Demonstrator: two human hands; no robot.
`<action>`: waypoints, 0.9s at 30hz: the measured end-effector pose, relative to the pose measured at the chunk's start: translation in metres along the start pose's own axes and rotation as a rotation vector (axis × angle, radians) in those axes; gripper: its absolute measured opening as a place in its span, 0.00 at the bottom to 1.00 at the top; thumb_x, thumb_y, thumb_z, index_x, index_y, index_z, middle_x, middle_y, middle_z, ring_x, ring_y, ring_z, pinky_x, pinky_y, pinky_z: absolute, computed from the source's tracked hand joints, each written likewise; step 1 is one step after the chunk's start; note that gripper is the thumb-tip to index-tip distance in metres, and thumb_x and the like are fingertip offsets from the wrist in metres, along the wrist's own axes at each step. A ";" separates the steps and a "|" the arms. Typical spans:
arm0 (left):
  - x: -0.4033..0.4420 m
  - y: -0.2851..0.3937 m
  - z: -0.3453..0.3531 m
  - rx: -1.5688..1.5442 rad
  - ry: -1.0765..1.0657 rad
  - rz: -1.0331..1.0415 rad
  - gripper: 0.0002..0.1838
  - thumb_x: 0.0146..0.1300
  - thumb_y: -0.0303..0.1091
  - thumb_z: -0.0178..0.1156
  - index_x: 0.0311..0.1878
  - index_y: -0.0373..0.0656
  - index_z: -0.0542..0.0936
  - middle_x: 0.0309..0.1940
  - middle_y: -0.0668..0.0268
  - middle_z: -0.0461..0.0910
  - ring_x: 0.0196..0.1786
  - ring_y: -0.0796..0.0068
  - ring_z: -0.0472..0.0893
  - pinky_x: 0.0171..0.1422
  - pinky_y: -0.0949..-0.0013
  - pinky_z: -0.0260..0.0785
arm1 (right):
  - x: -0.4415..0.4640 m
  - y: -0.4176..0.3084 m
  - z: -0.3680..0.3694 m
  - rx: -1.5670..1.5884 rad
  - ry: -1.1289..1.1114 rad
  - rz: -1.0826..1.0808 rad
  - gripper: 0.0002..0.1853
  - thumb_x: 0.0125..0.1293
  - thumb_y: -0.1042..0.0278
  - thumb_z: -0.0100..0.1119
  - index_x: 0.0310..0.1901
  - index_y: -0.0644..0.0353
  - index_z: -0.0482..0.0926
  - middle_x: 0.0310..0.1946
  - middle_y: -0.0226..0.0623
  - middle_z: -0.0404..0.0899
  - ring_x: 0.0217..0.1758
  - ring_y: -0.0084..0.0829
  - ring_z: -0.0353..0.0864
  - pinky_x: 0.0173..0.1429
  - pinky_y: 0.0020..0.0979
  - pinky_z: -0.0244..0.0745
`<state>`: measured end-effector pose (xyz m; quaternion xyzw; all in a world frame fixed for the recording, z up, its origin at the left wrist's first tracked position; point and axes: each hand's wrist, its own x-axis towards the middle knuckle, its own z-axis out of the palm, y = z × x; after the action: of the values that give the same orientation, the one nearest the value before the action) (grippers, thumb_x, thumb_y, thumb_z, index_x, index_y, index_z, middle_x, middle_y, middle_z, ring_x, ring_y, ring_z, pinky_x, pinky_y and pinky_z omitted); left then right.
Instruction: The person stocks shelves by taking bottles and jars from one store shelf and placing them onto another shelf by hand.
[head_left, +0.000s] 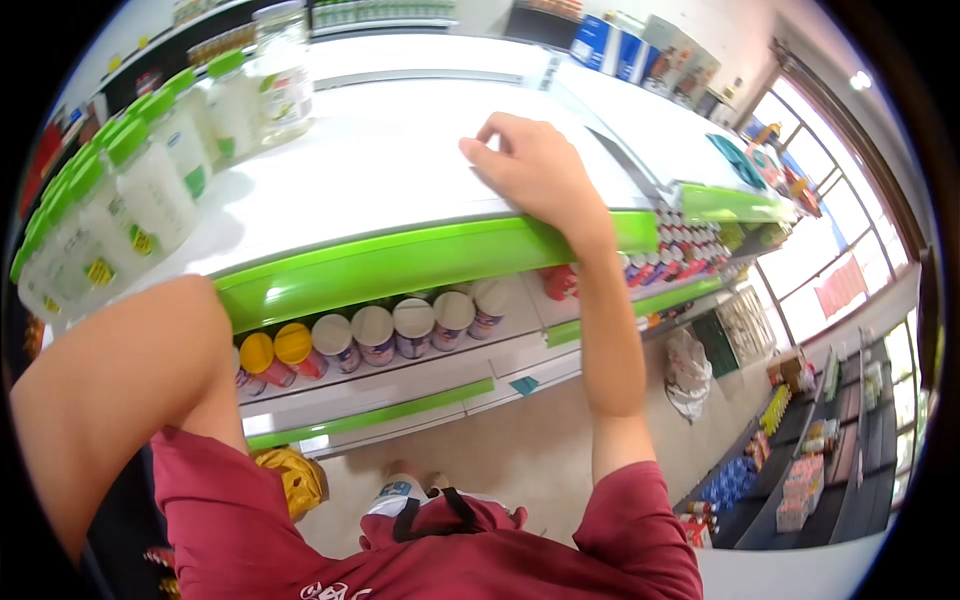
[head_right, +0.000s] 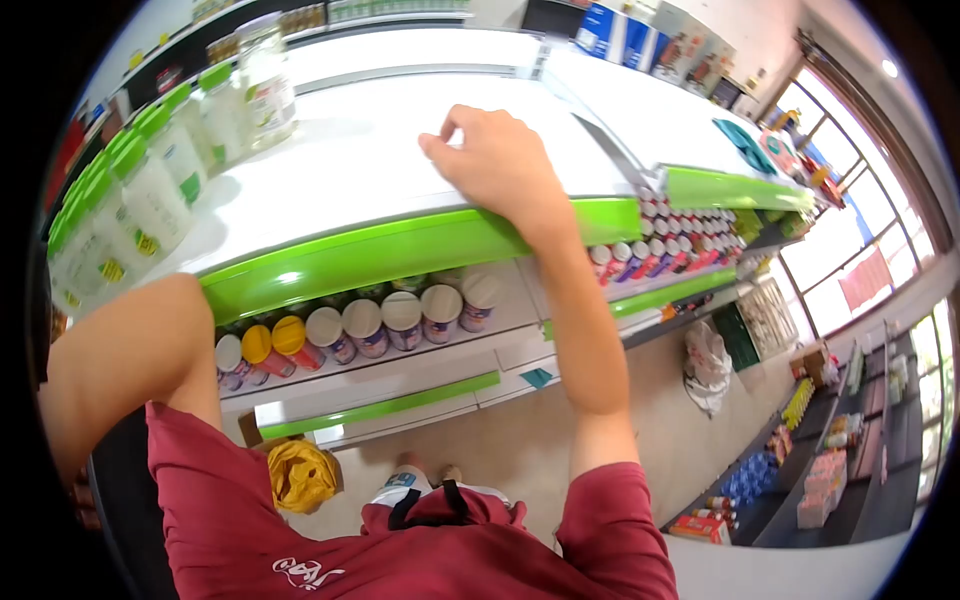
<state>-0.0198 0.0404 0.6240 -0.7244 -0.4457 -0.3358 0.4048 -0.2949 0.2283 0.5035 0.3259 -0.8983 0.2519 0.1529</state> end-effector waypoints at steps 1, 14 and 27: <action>0.002 -0.003 0.000 -0.017 0.007 0.009 0.26 0.77 0.46 0.41 0.71 0.43 0.68 0.70 0.54 0.70 0.74 0.59 0.67 0.83 0.46 0.49 | 0.000 0.002 0.002 -0.002 0.037 -0.004 0.21 0.68 0.47 0.60 0.41 0.60 0.86 0.30 0.50 0.86 0.38 0.48 0.86 0.48 0.42 0.80; 0.052 -0.087 0.065 -0.122 0.986 -0.239 0.27 0.77 0.47 0.40 0.72 0.43 0.68 0.69 0.53 0.70 0.73 0.58 0.67 0.83 0.46 0.49 | -0.010 0.008 0.012 0.056 0.676 -0.283 0.10 0.62 0.64 0.61 0.27 0.60 0.81 0.22 0.42 0.80 0.27 0.49 0.81 0.34 0.46 0.75; -0.386 0.045 0.331 -0.691 -0.276 -1.465 0.16 0.71 0.35 0.60 0.55 0.35 0.81 0.48 0.50 0.86 0.51 0.57 0.86 0.57 0.61 0.75 | -0.440 0.100 0.213 -0.134 0.865 0.709 0.23 0.62 0.73 0.63 0.60 0.61 0.75 0.52 0.51 0.79 0.56 0.54 0.79 0.59 0.46 0.76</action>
<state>-0.0827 0.1766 0.1364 -0.3682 -0.7228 -0.5412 -0.2215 -0.0586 0.4010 0.0992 -0.1391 -0.8225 0.3408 0.4336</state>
